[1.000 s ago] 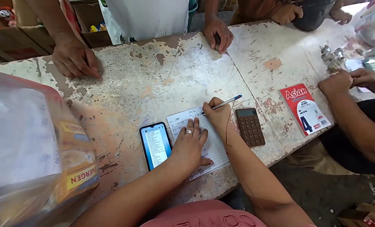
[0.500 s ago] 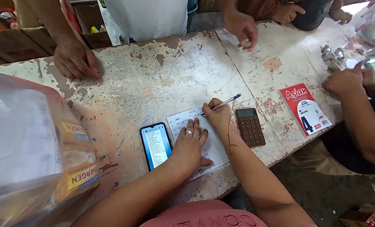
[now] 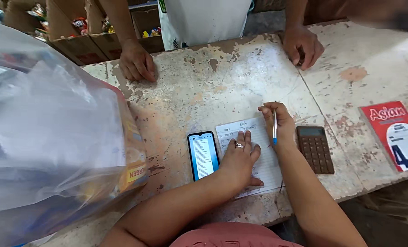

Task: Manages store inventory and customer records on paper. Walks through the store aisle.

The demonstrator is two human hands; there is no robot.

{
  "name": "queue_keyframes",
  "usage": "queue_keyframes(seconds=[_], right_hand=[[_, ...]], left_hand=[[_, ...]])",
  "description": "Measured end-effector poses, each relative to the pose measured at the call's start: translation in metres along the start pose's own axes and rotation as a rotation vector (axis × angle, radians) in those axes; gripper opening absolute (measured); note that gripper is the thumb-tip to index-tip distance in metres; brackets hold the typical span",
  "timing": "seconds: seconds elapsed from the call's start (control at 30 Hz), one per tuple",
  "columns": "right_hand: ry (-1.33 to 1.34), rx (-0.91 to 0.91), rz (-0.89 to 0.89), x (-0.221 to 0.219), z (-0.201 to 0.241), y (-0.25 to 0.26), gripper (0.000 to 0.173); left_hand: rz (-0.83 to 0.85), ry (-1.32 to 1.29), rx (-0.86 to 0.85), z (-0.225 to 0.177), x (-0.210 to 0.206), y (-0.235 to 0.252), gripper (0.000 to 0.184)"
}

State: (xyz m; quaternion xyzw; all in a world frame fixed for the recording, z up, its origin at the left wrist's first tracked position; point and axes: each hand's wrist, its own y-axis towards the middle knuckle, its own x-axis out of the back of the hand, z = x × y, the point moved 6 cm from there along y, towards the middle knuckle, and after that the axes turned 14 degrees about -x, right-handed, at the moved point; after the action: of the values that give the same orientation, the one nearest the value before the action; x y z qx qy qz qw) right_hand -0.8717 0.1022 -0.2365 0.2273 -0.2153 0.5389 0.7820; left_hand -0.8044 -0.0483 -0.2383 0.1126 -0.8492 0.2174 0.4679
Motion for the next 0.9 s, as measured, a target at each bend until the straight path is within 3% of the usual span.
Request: queue_keyframes(seconds=[0.17, 0.47, 0.57, 0.7, 0.9], right_hand=[[-0.074, -0.058, 0.096, -0.003, -0.004, -0.001, 0.017], [-0.059, -0.080, 0.101, -0.002, -0.001, -0.003, 0.014], [-0.022, -0.064, 0.057, -0.001, 0.000, -0.003, 0.016], [0.101, 0.062, -0.057, 0.004, 0.008, -0.006, 0.040], [0.277, -0.184, 0.006, 0.000, 0.018, -0.026, 0.042]], left_hand=[[0.023, -0.008, -0.006, 0.000, 0.000, 0.000, 0.108], [0.052, 0.008, -0.002, -0.003, 0.001, 0.000, 0.108], [0.032, -0.010, -0.005, -0.002, 0.000, 0.000, 0.108], [0.020, 0.000, -0.007, -0.003, -0.001, 0.000, 0.108], [0.004, -0.019, -0.005, -0.005, 0.001, -0.002, 0.109]])
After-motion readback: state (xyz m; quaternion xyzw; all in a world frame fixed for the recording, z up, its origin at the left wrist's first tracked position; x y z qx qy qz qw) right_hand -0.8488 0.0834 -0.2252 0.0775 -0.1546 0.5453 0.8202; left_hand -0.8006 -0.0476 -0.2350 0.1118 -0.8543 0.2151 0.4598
